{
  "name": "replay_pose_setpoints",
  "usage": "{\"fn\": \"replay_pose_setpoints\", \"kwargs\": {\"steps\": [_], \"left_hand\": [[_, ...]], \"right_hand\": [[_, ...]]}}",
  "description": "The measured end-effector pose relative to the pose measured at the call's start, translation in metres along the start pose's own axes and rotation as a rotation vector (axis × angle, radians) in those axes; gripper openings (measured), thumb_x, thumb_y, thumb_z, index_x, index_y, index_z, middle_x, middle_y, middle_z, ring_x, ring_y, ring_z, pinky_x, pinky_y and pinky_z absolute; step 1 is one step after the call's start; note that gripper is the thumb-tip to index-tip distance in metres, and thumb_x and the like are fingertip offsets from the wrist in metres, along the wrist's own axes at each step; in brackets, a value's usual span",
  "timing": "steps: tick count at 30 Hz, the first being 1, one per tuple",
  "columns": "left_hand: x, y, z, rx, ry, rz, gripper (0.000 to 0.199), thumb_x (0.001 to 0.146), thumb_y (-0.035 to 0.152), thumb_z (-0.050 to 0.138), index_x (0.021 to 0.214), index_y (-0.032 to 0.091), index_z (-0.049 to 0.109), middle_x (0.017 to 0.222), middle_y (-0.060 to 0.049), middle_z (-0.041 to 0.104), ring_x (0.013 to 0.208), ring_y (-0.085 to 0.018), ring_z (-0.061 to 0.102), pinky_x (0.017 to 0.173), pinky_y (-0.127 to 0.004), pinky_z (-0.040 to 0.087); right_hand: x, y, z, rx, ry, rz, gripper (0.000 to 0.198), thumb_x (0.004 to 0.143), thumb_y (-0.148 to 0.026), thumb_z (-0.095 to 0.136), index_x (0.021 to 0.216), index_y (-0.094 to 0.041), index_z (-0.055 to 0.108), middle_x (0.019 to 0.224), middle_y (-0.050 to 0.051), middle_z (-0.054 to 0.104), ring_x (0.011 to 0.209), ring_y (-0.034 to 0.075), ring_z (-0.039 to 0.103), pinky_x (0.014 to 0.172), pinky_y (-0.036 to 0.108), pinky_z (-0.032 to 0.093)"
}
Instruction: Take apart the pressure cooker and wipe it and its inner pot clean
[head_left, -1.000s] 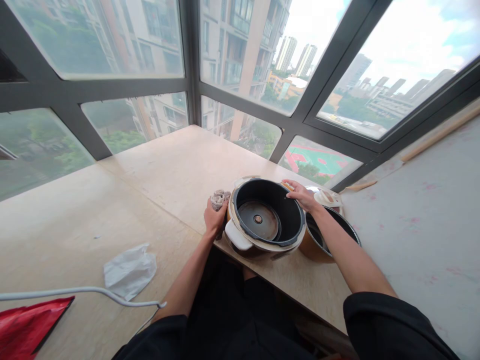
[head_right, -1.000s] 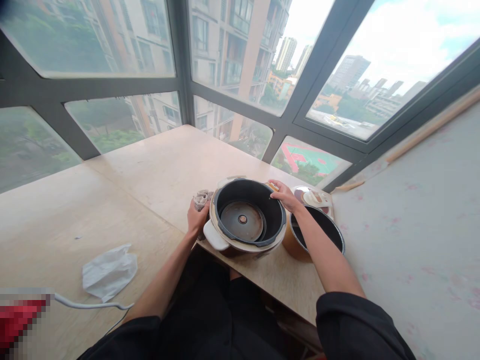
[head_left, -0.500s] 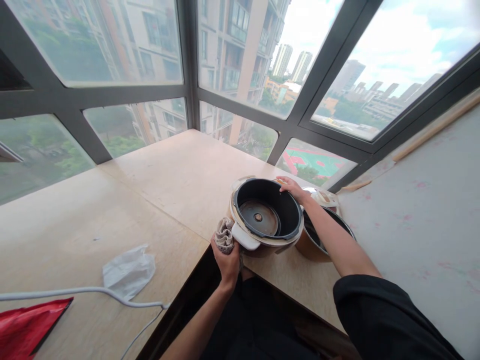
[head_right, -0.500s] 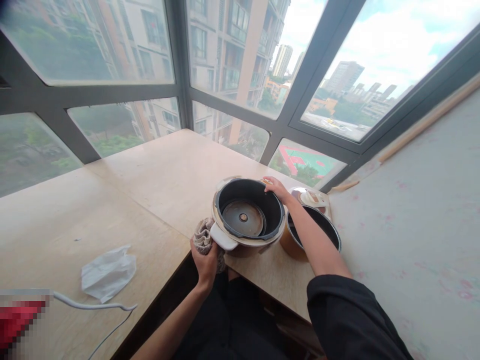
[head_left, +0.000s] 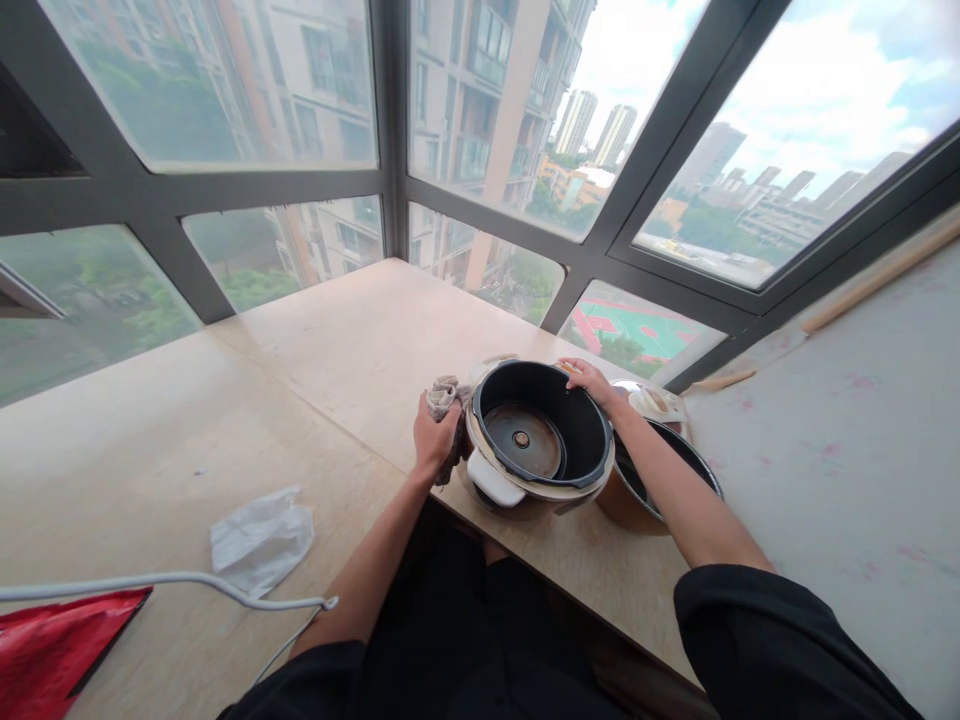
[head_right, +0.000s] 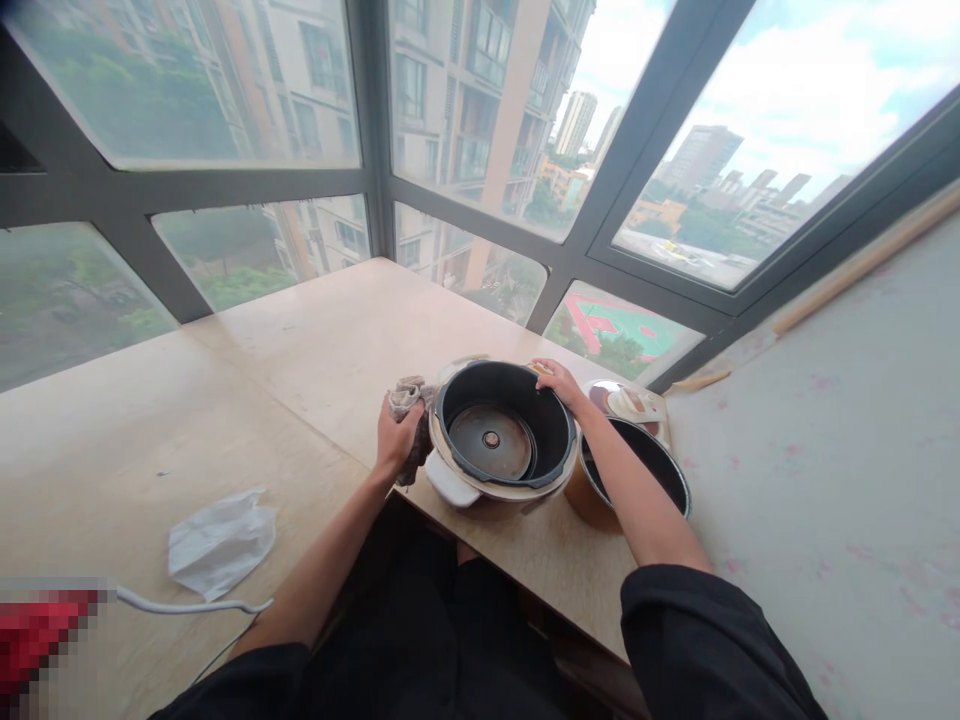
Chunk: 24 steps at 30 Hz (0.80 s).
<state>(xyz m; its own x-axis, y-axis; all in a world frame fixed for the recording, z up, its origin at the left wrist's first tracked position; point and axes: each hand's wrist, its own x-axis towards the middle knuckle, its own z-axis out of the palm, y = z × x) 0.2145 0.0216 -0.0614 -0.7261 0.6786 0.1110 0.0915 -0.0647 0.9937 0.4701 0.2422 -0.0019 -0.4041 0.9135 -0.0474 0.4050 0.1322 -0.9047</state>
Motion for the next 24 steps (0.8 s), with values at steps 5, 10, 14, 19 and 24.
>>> {"fn": "replay_pose_setpoints", "kwargs": {"steps": [5, 10, 14, 19, 24], "left_hand": [[0.051, -0.013, 0.016, 0.316, -0.152, -0.067, 0.038, 0.083, 0.04, 0.066, 0.114, 0.02, 0.06, 0.112, -0.01, 0.07, 0.104, -0.028, 0.065, 0.095, -0.04, 0.047], [0.074, -0.031, 0.034, 0.263, -0.251, -0.051, 0.04, 0.081, 0.042, 0.066, 0.113, 0.018, 0.062, 0.111, -0.011, 0.07, 0.102, -0.027, 0.065, 0.094, -0.041, 0.048], [0.064, -0.043, 0.03, 0.107, -0.228, -0.022, 0.043, 0.078, 0.041, 0.07, 0.115, 0.019, 0.064, 0.114, -0.009, 0.07, 0.106, -0.026, 0.065, 0.097, -0.039, 0.048], [0.014, -0.061, 0.007, -0.223, -0.086, -0.062, 0.053, 0.072, 0.043, 0.078, 0.115, 0.016, 0.062, 0.114, -0.011, 0.07, 0.106, -0.025, 0.067, 0.098, -0.039, 0.05], [-0.045, -0.063, -0.003, -0.371, 0.037, -0.125, 0.065, 0.069, 0.045, 0.084, 0.121, 0.016, 0.058, 0.118, -0.014, 0.069, 0.108, -0.027, 0.068, 0.099, -0.042, 0.052]], "right_hand": [[0.004, 0.005, -0.001, 0.017, 0.007, -0.007, 0.065, 0.052, -0.033, 0.066, 0.115, -0.018, 0.07, 0.099, 0.004, 0.07, 0.082, 0.021, 0.058, 0.071, 0.03, 0.045], [0.006, 0.008, -0.002, 0.066, 0.007, 0.016, 0.065, 0.051, -0.03, 0.067, 0.116, -0.019, 0.069, 0.094, 0.002, 0.07, 0.079, 0.02, 0.058, 0.07, 0.029, 0.044], [0.006, 0.01, -0.002, 0.087, 0.004, 0.009, 0.063, 0.052, -0.028, 0.067, 0.115, -0.019, 0.07, 0.097, 0.001, 0.07, 0.081, 0.018, 0.058, 0.07, 0.027, 0.044], [0.004, 0.01, -0.003, 0.119, -0.016, 0.045, 0.067, 0.053, -0.027, 0.068, 0.12, -0.019, 0.067, 0.099, 0.001, 0.07, 0.078, 0.018, 0.059, 0.067, 0.027, 0.044], [0.004, 0.008, -0.005, 0.139, -0.046, 0.078, 0.07, 0.052, -0.027, 0.069, 0.121, -0.019, 0.066, 0.102, 0.003, 0.071, 0.082, 0.02, 0.061, 0.068, 0.028, 0.046]]}}
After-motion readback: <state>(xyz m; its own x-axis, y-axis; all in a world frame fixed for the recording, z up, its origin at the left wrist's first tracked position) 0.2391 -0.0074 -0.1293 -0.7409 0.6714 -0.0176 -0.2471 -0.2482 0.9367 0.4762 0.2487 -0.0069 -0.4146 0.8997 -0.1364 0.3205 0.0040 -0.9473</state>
